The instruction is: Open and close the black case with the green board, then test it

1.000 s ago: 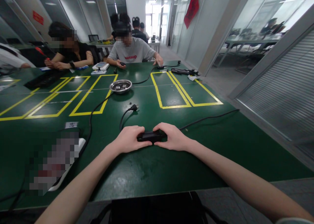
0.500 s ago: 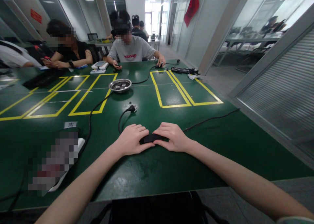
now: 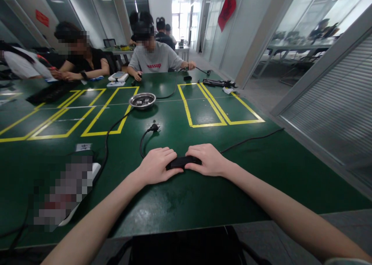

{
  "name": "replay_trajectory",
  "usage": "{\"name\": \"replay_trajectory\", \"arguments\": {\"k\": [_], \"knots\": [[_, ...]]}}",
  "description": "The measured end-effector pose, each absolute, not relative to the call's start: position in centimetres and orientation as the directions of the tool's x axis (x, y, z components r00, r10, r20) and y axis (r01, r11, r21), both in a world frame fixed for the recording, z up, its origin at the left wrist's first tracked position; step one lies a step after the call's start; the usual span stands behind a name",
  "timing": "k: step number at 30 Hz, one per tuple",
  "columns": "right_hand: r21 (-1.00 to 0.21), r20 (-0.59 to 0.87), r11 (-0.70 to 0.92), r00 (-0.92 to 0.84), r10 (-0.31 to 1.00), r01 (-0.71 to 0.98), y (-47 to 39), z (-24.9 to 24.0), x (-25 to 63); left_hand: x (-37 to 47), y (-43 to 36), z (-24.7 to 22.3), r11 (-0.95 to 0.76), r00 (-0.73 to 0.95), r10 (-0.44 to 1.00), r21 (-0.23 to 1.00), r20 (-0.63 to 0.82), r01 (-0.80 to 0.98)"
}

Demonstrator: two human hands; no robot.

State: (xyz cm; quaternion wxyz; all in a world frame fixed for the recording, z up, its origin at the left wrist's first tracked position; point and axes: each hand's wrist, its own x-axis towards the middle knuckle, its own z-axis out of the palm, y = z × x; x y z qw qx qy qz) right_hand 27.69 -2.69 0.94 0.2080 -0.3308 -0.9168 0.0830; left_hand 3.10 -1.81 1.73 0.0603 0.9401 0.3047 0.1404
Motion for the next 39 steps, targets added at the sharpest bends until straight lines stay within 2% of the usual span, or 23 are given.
{"name": "replay_trajectory", "arguments": {"k": [4, 6, 9, 12, 15, 18, 20, 23, 26, 28, 30, 33, 39], "knots": [[-0.299, 0.225, 0.738, -0.706, 0.671, 0.606, -2.8, 1.4, 27.8, 3.0, -1.9, 1.9, -0.807, 0.778, 0.589, 0.209, 0.219, 0.552], [-0.341, 0.2, 0.695, -0.674, 0.711, 0.633, -2.8, 1.3, 27.8, 3.0, -2.0, 1.9, -0.808, 0.774, 0.589, 0.201, 0.234, 0.554], [-0.486, 0.184, 0.618, -0.619, 0.764, 0.618, -2.6, 1.1, 27.6, 3.2, -2.1, 1.8, -0.851, 0.801, 0.523, 0.123, 0.289, 0.511], [-0.686, 0.148, 0.509, -0.586, 0.797, 0.52, -2.5, 1.2, 27.8, 3.7, -2.2, 1.6, -0.866, 0.824, 0.473, -0.007, 0.314, 0.5], [-0.846, 0.008, 0.329, -0.608, 0.794, 0.419, -2.5, 1.4, 28.2, 4.1, -2.3, 1.8, -0.848, 0.825, 0.466, -0.107, 0.319, 0.52], [-0.89, -0.139, 0.189, -0.642, 0.754, 0.414, -2.5, 1.3, 28.4, 4.2, -2.6, 2.1, -0.85, 0.835, 0.444, -0.141, 0.325, 0.507], [-0.844, -0.123, 0.246, -0.618, 0.776, 0.477, -2.5, 1.2, 28.4, 4.2, -2.7, 2.1, -0.854, 0.841, 0.446, -0.135, 0.308, 0.502], [-0.646, 0.117, 0.493, -0.563, 0.818, 0.583, -2.3, 1.1, 28.5, 4.0, -2.6, 1.9, -0.845, 0.826, 0.491, -0.077, 0.277, 0.529], [-0.405, 0.347, 0.742, -0.661, 0.666, 0.534, -2.3, 1.1, 28.8, 3.8, -2.2, 1.8, -0.827, 0.787, 0.548, 0.041, 0.284, 0.561], [-0.267, 0.405, 0.837, -0.733, 0.547, 0.477, -2.4, 1.0, 29.0, 3.7, -2.1, 1.8, -0.822, 0.776, 0.563, 0.102, 0.286, 0.56], [-0.162, 0.417, 0.869, -0.766, 0.489, 0.467, -2.5, 0.9, 29.1, 3.6, -2.0, 1.9, -0.828, 0.782, 0.559, 0.129, 0.276, 0.546], [-0.102, 0.424, 0.88, -0.78, 0.46, 0.464, -2.5, 0.6, 29.1, 3.5, -2.1, 1.9, -0.84, 0.789, 0.542, 0.152, 0.289, 0.521], [-0.15, 0.45, 0.875, -0.756, 0.474, 0.459, -2.8, 0.7, 28.6, 3.3, -2.2, 1.8, -0.864, 0.797, 0.502, 0.159, 0.336, 0.478]]}}
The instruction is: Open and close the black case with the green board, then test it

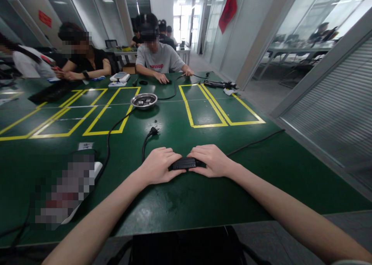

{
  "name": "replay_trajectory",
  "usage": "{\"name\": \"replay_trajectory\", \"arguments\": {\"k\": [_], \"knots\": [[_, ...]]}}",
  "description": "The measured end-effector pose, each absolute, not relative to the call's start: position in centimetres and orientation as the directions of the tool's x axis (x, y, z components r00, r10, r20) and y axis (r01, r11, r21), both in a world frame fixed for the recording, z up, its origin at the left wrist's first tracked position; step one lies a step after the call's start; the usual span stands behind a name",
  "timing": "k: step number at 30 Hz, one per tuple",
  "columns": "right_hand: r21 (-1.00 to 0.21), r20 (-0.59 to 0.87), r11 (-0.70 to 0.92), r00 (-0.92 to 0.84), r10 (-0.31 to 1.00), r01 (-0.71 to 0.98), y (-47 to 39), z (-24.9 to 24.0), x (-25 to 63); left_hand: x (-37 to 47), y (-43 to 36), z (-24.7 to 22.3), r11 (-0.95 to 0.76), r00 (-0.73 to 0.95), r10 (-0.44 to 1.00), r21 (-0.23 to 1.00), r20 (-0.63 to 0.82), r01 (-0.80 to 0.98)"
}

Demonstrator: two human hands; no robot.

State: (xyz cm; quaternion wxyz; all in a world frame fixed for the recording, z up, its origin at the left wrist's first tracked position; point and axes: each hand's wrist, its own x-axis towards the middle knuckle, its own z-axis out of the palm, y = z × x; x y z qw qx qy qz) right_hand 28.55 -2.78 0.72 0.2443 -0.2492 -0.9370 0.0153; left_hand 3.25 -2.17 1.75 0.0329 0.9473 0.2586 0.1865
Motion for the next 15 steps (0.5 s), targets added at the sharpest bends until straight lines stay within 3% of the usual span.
{"name": "replay_trajectory", "arguments": {"k": [9, 15], "knots": [[-0.038, 0.514, 0.886, -0.751, 0.414, 0.463, -3.37, 0.88, 27.81, 3.39, -2.29, 2.06, -0.87, 0.805, 0.487, 0.113, 0.339, 0.479], [-0.097, 0.552, 0.881, -0.711, 0.435, 0.463, -3.31, 0.48, 27.72, 3.39, -2.62, 2.31, -0.857, 0.808, 0.512, 0.112, 0.292, 0.503]]}}
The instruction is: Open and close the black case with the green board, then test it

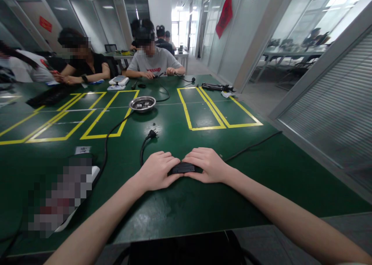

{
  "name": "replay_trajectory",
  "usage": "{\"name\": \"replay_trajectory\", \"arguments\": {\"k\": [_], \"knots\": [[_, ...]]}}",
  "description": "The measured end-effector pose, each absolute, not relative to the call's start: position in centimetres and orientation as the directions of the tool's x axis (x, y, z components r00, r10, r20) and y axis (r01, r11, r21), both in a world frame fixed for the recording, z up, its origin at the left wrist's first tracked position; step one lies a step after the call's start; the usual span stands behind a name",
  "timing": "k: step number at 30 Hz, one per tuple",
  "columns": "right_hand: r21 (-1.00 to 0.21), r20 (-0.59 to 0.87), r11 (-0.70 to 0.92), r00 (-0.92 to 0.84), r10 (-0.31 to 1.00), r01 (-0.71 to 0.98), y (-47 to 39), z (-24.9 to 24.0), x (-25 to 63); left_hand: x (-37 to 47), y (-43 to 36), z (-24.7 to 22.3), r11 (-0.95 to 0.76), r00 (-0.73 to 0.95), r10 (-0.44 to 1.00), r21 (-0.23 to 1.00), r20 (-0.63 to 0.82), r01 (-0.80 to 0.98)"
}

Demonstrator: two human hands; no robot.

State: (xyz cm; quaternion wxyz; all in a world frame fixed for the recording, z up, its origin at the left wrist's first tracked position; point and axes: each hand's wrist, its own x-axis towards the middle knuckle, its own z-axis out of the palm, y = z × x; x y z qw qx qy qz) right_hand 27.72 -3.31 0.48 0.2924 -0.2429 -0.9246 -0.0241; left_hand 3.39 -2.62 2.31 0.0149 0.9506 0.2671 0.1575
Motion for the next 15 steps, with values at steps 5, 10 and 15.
{"name": "replay_trajectory", "arguments": {"k": [5, 10, 15], "knots": [[-0.092, 0.557, 0.859, -0.689, 0.464, 0.503, -3.43, 0.39, 27.67, 3.17, -2.61, 2.34, -0.832, 0.769, 0.55, 0.137, 0.327, 0.537], [-0.397, 0.439, 0.767, -0.63, 0.64, 0.503, -3.65, 0.78, 27.52, 3.19, -2.68, 2.33, -0.854, 0.8, 0.514, 0.097, 0.309, 0.512], [-0.93, -0.012, 0.247, -0.696, 0.718, 0.271, -3.45, 1.25, 27.78, 3.64, -3.2, 2.19, -0.9, 0.848, 0.431, 0.071, 0.309, 0.431]]}}
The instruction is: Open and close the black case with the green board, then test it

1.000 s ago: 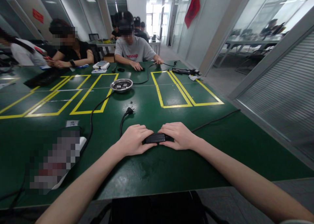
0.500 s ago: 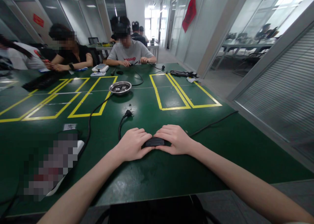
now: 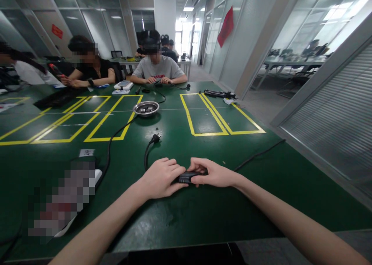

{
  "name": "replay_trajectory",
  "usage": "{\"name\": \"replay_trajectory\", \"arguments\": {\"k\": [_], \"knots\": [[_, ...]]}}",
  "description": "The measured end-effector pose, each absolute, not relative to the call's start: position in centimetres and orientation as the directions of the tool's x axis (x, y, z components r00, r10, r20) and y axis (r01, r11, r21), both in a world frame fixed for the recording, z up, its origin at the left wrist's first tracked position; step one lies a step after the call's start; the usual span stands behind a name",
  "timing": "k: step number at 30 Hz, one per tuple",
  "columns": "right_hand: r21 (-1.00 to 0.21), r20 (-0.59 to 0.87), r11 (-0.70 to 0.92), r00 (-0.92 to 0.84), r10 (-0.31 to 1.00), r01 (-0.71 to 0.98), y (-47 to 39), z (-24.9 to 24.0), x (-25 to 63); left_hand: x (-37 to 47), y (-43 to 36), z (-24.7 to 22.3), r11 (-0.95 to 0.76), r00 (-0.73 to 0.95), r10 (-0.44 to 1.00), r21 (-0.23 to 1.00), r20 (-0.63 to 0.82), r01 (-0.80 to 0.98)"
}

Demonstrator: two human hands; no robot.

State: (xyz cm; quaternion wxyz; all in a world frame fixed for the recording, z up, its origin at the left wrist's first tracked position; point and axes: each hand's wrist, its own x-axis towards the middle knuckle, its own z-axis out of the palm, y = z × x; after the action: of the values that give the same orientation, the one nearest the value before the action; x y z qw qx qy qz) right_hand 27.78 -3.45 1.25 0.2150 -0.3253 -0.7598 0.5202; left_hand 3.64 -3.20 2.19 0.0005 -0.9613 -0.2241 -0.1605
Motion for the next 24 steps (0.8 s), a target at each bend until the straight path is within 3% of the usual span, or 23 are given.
{"name": "replay_trajectory", "arguments": {"k": [3, 6, 9, 12, 15, 18, 20, 22, 24], "knots": [[-0.987, -0.136, -0.015, -0.763, 0.632, 0.163, -3.3, 1.1, 27.7, 3.9, -3.4, 2.0, -0.92, 0.866, 0.387, 0.069, 0.317, 0.386], [-0.992, -0.118, -0.054, -0.744, 0.658, 0.111, -3.3, 0.8, 27.4, 3.9, -3.1, 2.1, -0.916, 0.846, 0.394, 0.076, 0.36, 0.394], [-0.995, -0.082, -0.101, -0.652, 0.754, 0.009, -2.9, 1.1, 27.5, 3.6, -2.7, 2.5, -0.897, 0.771, 0.399, 0.037, 0.496, 0.44], [-0.99, -0.055, -0.102, -0.412, 0.91, -0.094, -1.4, 2.1, 29.0, 3.2, -2.4, 2.7, -0.873, 0.701, 0.398, 0.009, 0.592, 0.487], [-0.993, 0.034, 0.028, -0.051, 0.998, -0.114, 1.4, 3.3, 32.2, 3.0, -2.4, 2.3, -0.89, 0.72, 0.413, 0.079, 0.558, 0.45], [-0.981, 0.187, 0.194, 0.25, 0.95, -0.003, 4.0, 4.2, 35.7, 3.1, -2.3, 1.5, -0.909, 0.777, 0.41, 0.151, 0.478, 0.387], [-0.95, 0.307, 0.261, 0.363, 0.88, 0.17, 5.0, 4.2, 37.6, 3.2, -2.2, 1.2, -0.911, 0.795, 0.41, 0.164, 0.447, 0.378], [-0.863, 0.426, 0.255, 0.357, 0.831, 0.436, 5.4, 3.5, 39.0, 3.3, -2.3, 1.2, -0.907, 0.799, 0.42, 0.171, 0.43, 0.384], [-0.658, 0.491, 0.167, 0.251, 0.834, 0.734, 5.3, 2.3, 39.9, 3.3, -2.3, 1.2, -0.902, 0.799, 0.432, 0.179, 0.419, 0.394]]}}
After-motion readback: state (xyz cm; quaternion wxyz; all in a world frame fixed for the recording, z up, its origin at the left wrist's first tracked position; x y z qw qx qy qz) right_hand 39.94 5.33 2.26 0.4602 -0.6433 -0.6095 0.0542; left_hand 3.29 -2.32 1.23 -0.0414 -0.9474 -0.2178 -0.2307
